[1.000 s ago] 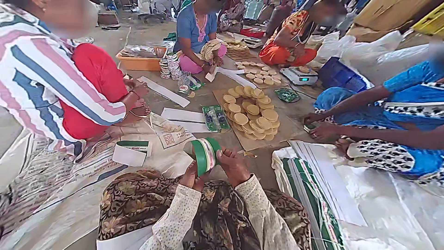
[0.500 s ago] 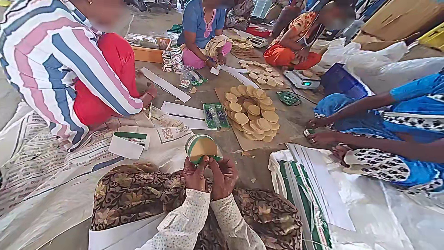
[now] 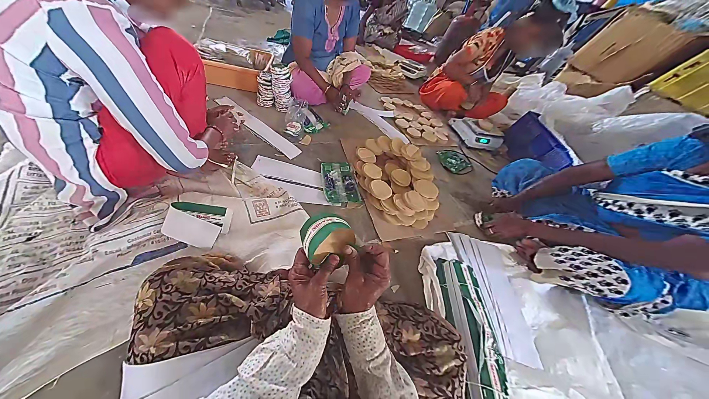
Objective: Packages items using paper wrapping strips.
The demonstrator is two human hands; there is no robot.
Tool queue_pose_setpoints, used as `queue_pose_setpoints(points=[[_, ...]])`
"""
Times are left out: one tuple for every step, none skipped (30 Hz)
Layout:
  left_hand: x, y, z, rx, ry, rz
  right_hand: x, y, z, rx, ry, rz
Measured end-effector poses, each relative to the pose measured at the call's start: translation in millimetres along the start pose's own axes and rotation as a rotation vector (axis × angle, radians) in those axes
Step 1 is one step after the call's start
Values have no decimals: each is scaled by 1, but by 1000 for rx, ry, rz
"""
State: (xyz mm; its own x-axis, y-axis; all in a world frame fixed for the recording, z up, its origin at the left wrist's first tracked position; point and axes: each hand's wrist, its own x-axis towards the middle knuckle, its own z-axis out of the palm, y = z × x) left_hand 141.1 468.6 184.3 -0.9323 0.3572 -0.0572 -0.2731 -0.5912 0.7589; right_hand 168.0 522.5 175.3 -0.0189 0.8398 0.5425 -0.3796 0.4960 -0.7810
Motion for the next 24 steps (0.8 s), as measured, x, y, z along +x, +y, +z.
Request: queue_pose_setpoints(points=[[0, 1, 0, 7, -4, -4, 2, 1, -2, -62, 2, -38], [0, 2, 0, 9, -11, -7, 3, 2, -5, -129, -12, -91], [0, 2, 0, 10, -18, -11, 5, 3, -8, -204, -39, -159], [-1, 3, 0, 15, -23, -12, 7, 3, -11, -285, -73, -234], [-1, 4, 0, 25, -30, -11, 8, 2, -14, -369, -118, -308], [-1, 6, -1, 42, -37, -13, 9, 1, -17, -464, -163, -371], [0, 7, -1, 54, -45, -15, 10, -2, -19, -549, -203, -412], [0, 9, -2, 61, -55, -22, 11, -5, -21, -598, -239, -426], [2, 11, -3, 68, -64, -32, 12, -8, -21, -618, -265, -415], [2, 12, -5, 80, -77, -47, 13, -11, -21, -623, -281, -393], [2, 14, -6, 92, -88, -62, 15, -13, -21, -615, -290, -368], [2, 16, -6, 98, -92, -80, 16, -14, -20, -611, -295, -358], [1, 17, -5, 103, -94, -93, 18, -15, -19, -617, -295, -366], [1, 18, -4, 102, -95, -101, 19, -15, -19, -632, -301, -392], [1, 19, -4, 100, -92, -103, 20, -15, -19, -655, -313, -422], [2, 19, -3, 93, -87, -103, 21, -16, -20, -677, -332, -455], [3, 19, -3, 87, -86, -101, 21, -17, -20, -691, -352, -490], [5, 19, -4, 88, -88, -100, 21, -16, -21, -701, -363, -526], [6, 20, -4, 96, -92, -106, 20, -16, -21, -704, -367, -549], [6, 20, -5, 106, -96, -114, 20, -16, -22, -699, -373, -545], [6, 20, -6, 114, -99, -120, 20, -17, -22, -683, -388, -505], [7, 21, -7, 121, -107, -122, 21, -19, -23, -650, -404, -434], [7, 22, -8, 129, -120, -124, 23, -20, -24, -597, -415, -347], [8, 22, -10, 135, -142, -130, 25, -20, -25, -538, -411, -272]])
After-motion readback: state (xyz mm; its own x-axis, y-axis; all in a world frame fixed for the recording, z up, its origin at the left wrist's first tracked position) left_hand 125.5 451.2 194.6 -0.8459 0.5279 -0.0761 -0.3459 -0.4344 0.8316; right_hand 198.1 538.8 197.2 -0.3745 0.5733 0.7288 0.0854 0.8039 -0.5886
